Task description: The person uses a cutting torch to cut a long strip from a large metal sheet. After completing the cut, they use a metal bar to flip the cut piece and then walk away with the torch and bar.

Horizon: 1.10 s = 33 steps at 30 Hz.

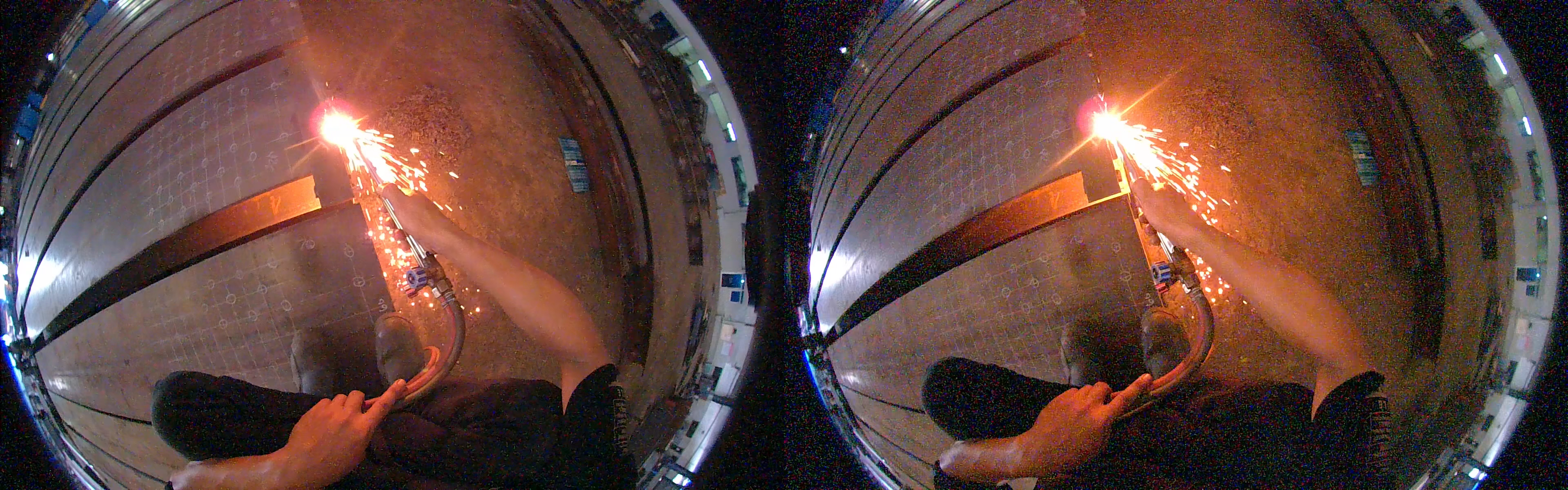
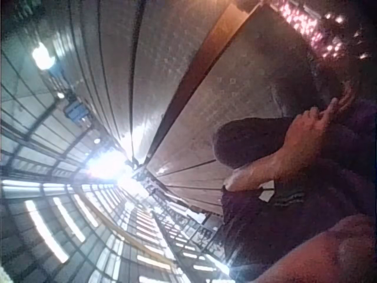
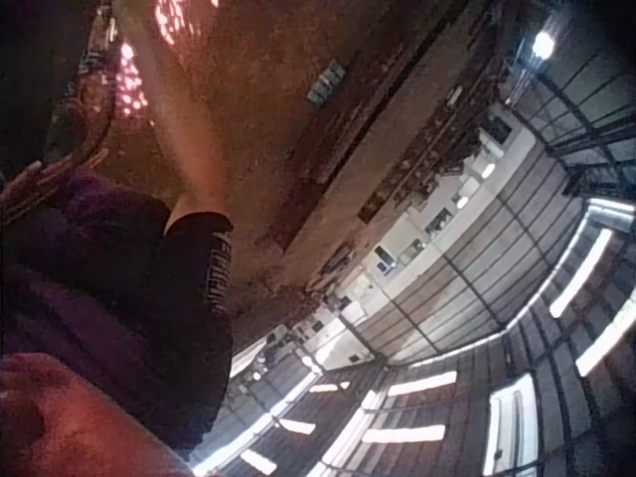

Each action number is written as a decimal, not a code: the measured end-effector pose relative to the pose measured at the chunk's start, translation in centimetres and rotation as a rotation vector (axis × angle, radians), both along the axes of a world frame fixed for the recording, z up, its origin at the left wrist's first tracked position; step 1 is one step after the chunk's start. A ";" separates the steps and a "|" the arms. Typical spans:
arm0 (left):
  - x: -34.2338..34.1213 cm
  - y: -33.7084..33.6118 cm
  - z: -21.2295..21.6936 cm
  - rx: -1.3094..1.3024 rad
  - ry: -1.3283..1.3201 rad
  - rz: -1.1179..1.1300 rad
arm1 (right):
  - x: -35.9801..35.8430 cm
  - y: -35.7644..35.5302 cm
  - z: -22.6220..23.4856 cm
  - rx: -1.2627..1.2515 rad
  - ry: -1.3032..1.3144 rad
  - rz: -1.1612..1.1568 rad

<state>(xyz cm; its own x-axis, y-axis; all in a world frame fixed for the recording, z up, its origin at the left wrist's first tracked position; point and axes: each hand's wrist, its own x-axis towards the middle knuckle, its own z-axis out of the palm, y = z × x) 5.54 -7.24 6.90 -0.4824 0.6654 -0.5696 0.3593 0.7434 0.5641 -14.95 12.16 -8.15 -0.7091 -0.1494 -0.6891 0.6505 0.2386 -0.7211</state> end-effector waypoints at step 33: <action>-0.2 -0.1 -0.2 0.027 0.053 0.016 | -0.1 -0.3 0.6 0.021 0.029 0.014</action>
<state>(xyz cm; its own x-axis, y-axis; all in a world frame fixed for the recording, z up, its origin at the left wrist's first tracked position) 5.35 -7.35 6.70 -0.5220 0.6724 -0.5247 0.3776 0.7338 0.5647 -15.06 11.90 -7.56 -0.7265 -0.1455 -0.6716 0.6260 0.2630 -0.7341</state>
